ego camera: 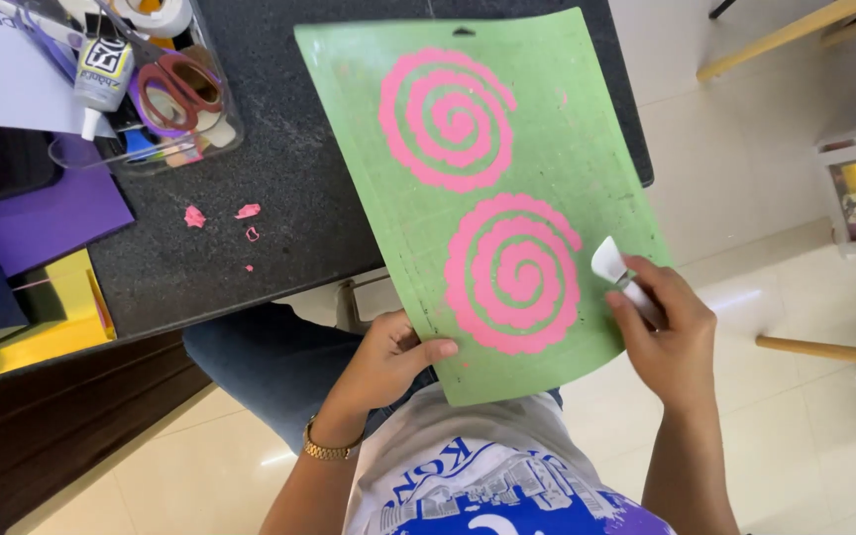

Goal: Using a scraper tool to carefully remove spiral-shaped paper cutouts from an adhesive cutting mat.

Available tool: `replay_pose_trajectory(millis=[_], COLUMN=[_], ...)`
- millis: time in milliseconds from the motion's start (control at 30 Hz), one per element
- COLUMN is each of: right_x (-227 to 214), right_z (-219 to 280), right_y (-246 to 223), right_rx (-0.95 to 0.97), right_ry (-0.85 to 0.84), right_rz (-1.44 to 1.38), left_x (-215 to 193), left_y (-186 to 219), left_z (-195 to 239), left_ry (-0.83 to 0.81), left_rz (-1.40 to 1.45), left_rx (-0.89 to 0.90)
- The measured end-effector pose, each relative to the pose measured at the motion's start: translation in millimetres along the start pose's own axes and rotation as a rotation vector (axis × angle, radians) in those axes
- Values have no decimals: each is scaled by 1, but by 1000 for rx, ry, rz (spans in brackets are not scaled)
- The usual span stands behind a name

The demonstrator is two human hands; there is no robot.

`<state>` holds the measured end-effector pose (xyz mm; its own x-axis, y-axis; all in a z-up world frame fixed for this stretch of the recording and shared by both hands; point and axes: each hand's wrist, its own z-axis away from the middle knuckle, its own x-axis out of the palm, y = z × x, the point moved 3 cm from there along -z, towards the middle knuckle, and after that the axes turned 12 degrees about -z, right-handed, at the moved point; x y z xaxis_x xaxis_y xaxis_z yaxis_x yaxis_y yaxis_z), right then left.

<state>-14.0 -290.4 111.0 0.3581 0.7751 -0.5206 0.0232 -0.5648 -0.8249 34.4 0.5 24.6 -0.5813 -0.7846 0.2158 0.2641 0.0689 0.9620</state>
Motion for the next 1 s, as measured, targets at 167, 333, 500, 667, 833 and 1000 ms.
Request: replay_pose_trajectory(millis=[167, 333, 500, 667, 833, 1000], right_x=[6, 22, 52, 86, 105, 109], right_z=[6, 8, 26, 28, 18, 20], right_y=[-17, -23, -21, -58, -70, -74], right_rx=[-7, -56, -35, -217, -279, -350], right_ry=[-52, -66, -85, -304, -360, -401], right_rz=[-60, -74, -75, -58, 17, 142], left_x=[8, 11, 14, 19, 25, 34], left_y=[6, 36, 30, 19, 23, 37], left_z=[6, -4, -5, -1, 2, 7], left_ry=[14, 236, 391, 355, 340, 360], left_rz=[134, 216, 283, 261, 148, 150], left_rx=[172, 34, -121, -129, -11, 6])
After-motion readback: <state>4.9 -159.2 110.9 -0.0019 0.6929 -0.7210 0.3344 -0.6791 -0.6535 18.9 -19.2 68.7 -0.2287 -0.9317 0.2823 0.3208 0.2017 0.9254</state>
